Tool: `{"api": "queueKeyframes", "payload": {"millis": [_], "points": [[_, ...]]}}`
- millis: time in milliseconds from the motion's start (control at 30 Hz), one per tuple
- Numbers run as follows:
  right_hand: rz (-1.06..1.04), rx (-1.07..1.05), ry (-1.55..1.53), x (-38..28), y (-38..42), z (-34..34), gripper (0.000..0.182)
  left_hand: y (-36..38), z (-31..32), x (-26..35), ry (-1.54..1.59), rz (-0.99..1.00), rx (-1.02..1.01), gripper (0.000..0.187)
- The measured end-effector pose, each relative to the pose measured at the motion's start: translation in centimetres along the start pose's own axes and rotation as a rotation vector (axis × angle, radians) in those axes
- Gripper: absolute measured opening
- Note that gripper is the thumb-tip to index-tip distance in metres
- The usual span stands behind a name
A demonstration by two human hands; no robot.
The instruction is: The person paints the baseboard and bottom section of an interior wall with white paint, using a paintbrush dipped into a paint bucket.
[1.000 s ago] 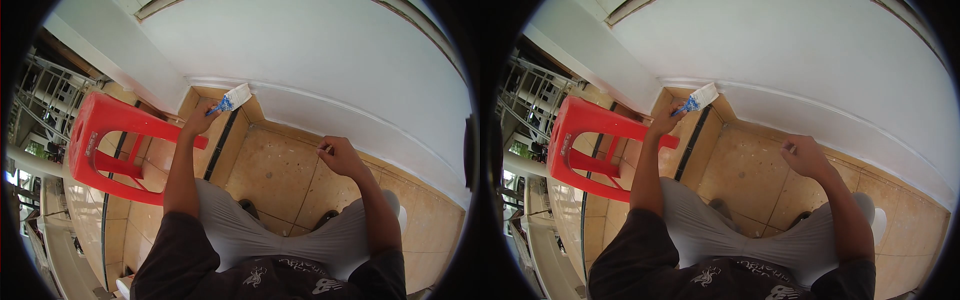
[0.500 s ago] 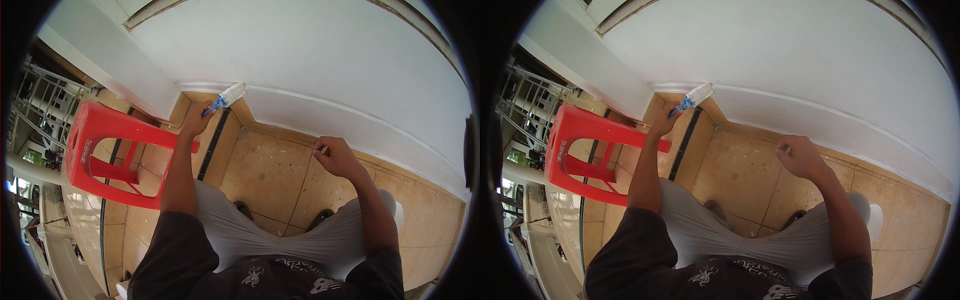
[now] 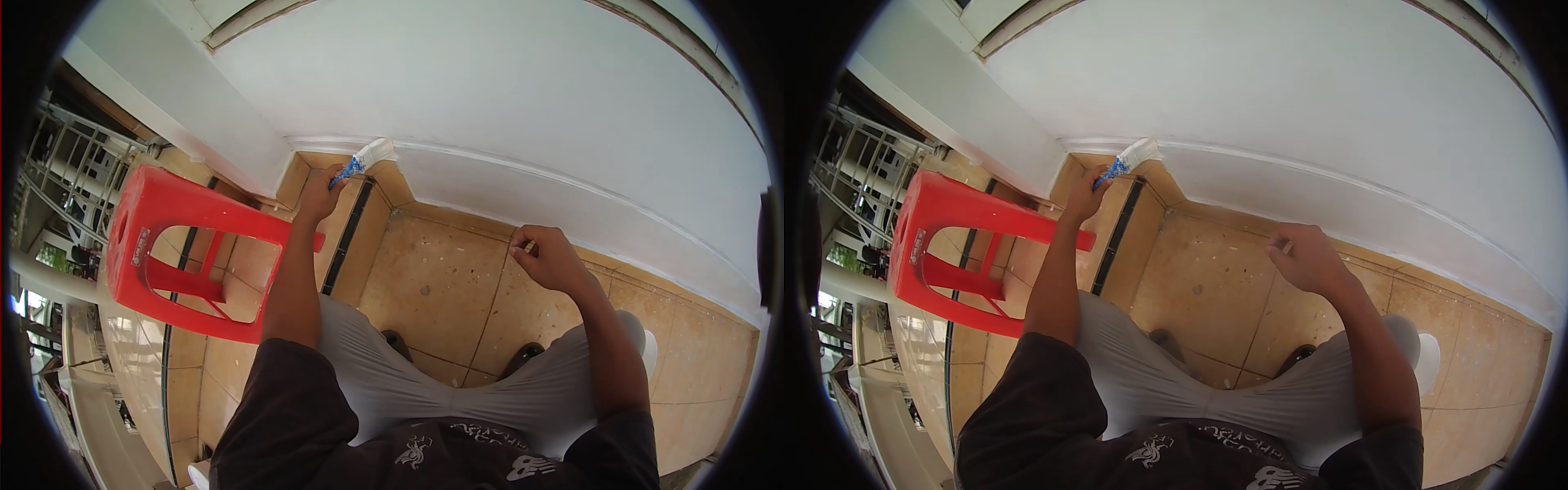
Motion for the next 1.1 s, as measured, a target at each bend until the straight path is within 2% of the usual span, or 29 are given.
{"api": "queueKeyframes", "payload": {"millis": [100, 200, 333, 533, 633, 1000, 1100], "points": [[0.010, 0.004, -0.008, 0.3, 0.0, 0.1, 0.016, -0.1, -0.5, -1.3, -0.017, 0.007, 0.041, 0.030], [0.018, 0.000, -0.005, 0.2, 0.0, 0.2, 0.016, 0.0, -1.0, -2.9, 0.000, -0.097, 0.039, 0.031], [0.006, -0.005, 0.018, 0.0, -0.1, 0.4, 0.016, -0.2, -1.5, -4.5, -0.118, -0.124, 0.105, 0.031], [0.032, -0.023, 0.014, -0.4, -0.1, 0.5, 0.017, 0.1, -2.6, -4.9, -0.175, -0.239, 0.149, 0.030], [-0.092, 0.028, 0.019, 0.0, -0.1, 0.7, 0.012, 0.2, -3.1, -5.4, -0.208, -0.294, 0.159, 0.030], [-0.099, 0.021, 0.028, 0.5, -0.3, 1.3, 0.012, -0.2, -5.0, -7.2, -0.276, -0.414, 0.229, 0.033], [-0.080, 0.010, 0.025, 0.3, -0.4, 1.4, 0.012, -0.2, -5.4, -7.1, -0.268, -0.529, 0.197, 0.033]]}}
Point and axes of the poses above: each hand's wrist, its own y-axis away from the middle knuckle, its own z-axis out of the palm, x = y × z, the point moved 6 cm from there along -y, towards the middle knuckle, and after that the axes turned 3 degrees about -z, right-handed, at the moved point
